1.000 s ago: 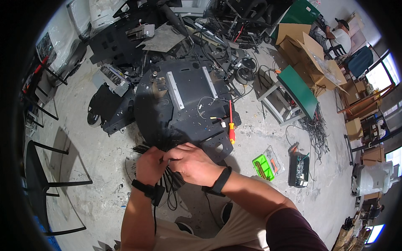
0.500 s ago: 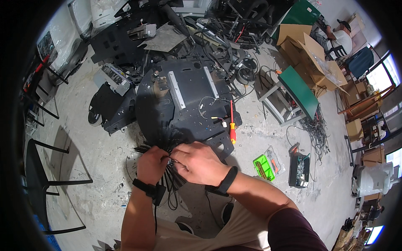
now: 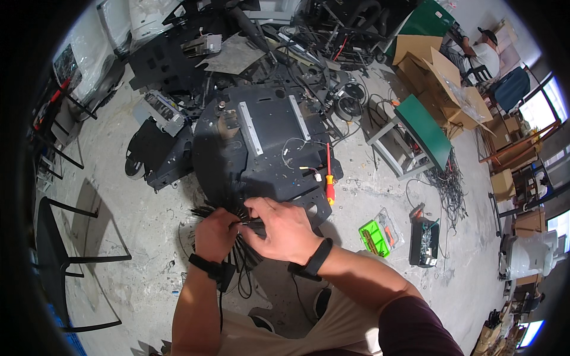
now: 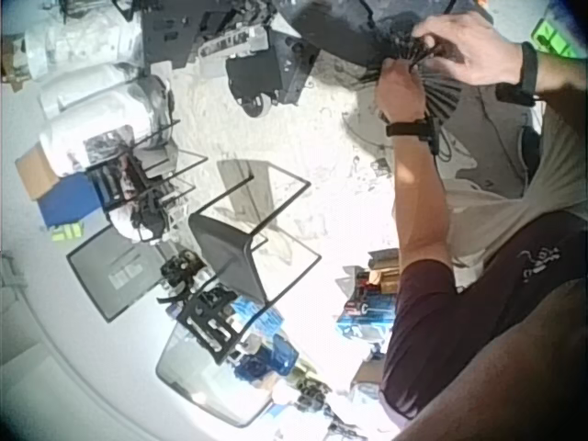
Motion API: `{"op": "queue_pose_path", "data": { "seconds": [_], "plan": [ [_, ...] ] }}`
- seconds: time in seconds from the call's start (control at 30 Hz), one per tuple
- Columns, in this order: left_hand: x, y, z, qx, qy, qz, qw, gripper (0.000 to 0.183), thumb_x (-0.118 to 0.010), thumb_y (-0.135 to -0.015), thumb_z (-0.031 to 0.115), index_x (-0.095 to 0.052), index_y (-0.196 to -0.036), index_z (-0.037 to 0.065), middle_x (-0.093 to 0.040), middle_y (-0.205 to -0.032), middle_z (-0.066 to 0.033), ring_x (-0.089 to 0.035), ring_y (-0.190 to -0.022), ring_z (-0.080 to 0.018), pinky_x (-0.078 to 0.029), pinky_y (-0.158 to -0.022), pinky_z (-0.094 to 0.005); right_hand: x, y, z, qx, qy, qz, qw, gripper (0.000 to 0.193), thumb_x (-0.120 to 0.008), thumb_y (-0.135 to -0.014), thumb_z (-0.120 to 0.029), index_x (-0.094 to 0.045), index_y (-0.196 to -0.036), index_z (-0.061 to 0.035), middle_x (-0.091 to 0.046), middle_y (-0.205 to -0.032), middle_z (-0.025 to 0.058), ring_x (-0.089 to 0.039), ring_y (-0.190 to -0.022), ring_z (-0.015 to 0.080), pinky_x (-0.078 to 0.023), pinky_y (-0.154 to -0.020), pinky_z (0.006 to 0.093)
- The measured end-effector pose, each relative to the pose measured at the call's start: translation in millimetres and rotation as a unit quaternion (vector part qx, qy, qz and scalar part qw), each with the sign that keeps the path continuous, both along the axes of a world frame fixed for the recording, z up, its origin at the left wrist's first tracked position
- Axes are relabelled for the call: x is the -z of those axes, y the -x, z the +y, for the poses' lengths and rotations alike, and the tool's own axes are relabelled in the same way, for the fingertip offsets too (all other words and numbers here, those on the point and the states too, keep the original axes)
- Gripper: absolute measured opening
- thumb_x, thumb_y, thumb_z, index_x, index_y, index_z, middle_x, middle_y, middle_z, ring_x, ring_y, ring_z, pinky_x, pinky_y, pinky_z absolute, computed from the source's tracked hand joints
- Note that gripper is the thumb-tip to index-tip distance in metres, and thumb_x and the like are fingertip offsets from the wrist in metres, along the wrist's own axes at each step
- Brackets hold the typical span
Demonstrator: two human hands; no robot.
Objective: The recorder is assembling or repairing a large circular brush assembly, connecting internal wires and using a screwdriver to secure components.
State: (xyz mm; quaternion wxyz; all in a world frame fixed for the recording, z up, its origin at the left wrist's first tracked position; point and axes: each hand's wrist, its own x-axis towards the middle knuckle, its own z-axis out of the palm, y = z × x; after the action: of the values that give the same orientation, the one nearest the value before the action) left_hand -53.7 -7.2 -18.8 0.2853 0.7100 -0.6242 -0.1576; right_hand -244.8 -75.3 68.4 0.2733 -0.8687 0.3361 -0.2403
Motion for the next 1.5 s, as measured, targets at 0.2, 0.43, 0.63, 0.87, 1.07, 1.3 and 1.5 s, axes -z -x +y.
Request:
{"op": "queue_pose_path", "data": {
  "seconds": [0.2,0.43,0.63,0.87,1.07,1.3,1.5],
  "plan": [
    [1.1,-0.6,-0.3,-0.004,0.006,0.003,1.000,0.009,-0.082,-0.082,0.014,-0.078,-0.090,0.011,-0.070,-0.088,-0.0084,-0.072,-0.081,-0.0336,-0.057,-0.071,-0.0449,14.8,1.4,-7.7,-0.030,0.044,-0.024,0.998,0.022,-0.075,-0.092,-0.010,-0.070,-0.112,-0.0045,-0.075,-0.101,0.0092,-0.073,-0.082,0.0318,-0.058,-0.074,0.0414],
    [5.9,-0.8,0.5,-0.006,0.004,-0.012,1.000,0.009,-0.081,-0.085,0.020,-0.076,-0.090,0.014,-0.069,-0.091,-0.0059,-0.073,-0.083,-0.0327,-0.059,-0.072,-0.0458,20.2,1.5,-12.0,-0.229,0.101,-0.073,0.965,0.035,-0.072,-0.071,0.002,-0.072,-0.105,-0.0073,-0.073,-0.116,0.0087,-0.071,-0.104,0.0289,-0.059,-0.085,0.0427],
    [2.7,-0.7,1.2,-0.005,-0.002,-0.007,1.000,0.007,-0.080,-0.086,0.019,-0.076,-0.089,0.014,-0.069,-0.091,-0.0060,-0.073,-0.084,-0.0332,-0.059,-0.072,-0.0472,7.7,-2.1,-2.9,-0.090,0.066,-0.085,0.990,0.018,-0.074,-0.082,-0.009,-0.070,-0.099,-0.0054,-0.074,-0.106,0.0070,-0.072,-0.096,0.0291,-0.060,-0.081,0.0409],
    [-0.4,0.4,0.8,-0.011,0.010,0.004,1.000,0.010,-0.083,-0.080,0.011,-0.077,-0.088,0.010,-0.070,-0.088,-0.0092,-0.072,-0.081,-0.0334,-0.058,-0.072,-0.0446,4.1,3.5,-0.2,-0.058,0.020,0.002,0.998,0.019,-0.074,-0.090,-0.020,-0.069,-0.100,-0.0044,-0.071,-0.082,0.0106,-0.072,-0.075,0.0332,-0.059,-0.066,0.0431],
    [-1.4,1.7,2.1,-0.016,0.008,0.000,1.000,0.013,-0.082,-0.080,0.009,-0.076,-0.091,0.010,-0.070,-0.089,-0.0093,-0.072,-0.081,-0.0340,-0.058,-0.072,-0.0453,16.3,7.3,-9.4,-0.145,0.099,-0.023,0.984,0.019,-0.070,-0.083,-0.005,-0.072,-0.101,-0.0058,-0.072,-0.103,0.0085,-0.071,-0.094,0.0305,-0.056,-0.083,0.0443],
    [-1.4,0.8,1.7,0.005,-0.007,0.002,1.000,0.011,-0.079,-0.084,0.015,-0.073,-0.093,0.012,-0.068,-0.094,-0.0083,-0.072,-0.086,-0.0351,-0.059,-0.075,-0.0471,18.4,6.0,-5.9,-0.067,0.140,0.011,0.988,0.037,-0.068,-0.078,-0.003,-0.073,-0.114,-0.0086,-0.069,-0.123,0.0085,-0.070,-0.103,0.0308,-0.056,-0.088,0.0444],
    [1.3,-0.8,0.9,0.002,0.005,-0.002,1.000,0.010,-0.079,-0.084,0.015,-0.072,-0.090,0.011,-0.068,-0.092,-0.0086,-0.072,-0.085,-0.0352,-0.059,-0.074,-0.0477,0.9,0.4,1.3,0.016,0.076,-0.007,0.997,0.028,-0.080,-0.089,-0.023,-0.070,-0.111,-0.0082,-0.070,-0.090,0.0086,-0.071,-0.077,0.0329,-0.056,-0.073,0.0420]
  ]
}}
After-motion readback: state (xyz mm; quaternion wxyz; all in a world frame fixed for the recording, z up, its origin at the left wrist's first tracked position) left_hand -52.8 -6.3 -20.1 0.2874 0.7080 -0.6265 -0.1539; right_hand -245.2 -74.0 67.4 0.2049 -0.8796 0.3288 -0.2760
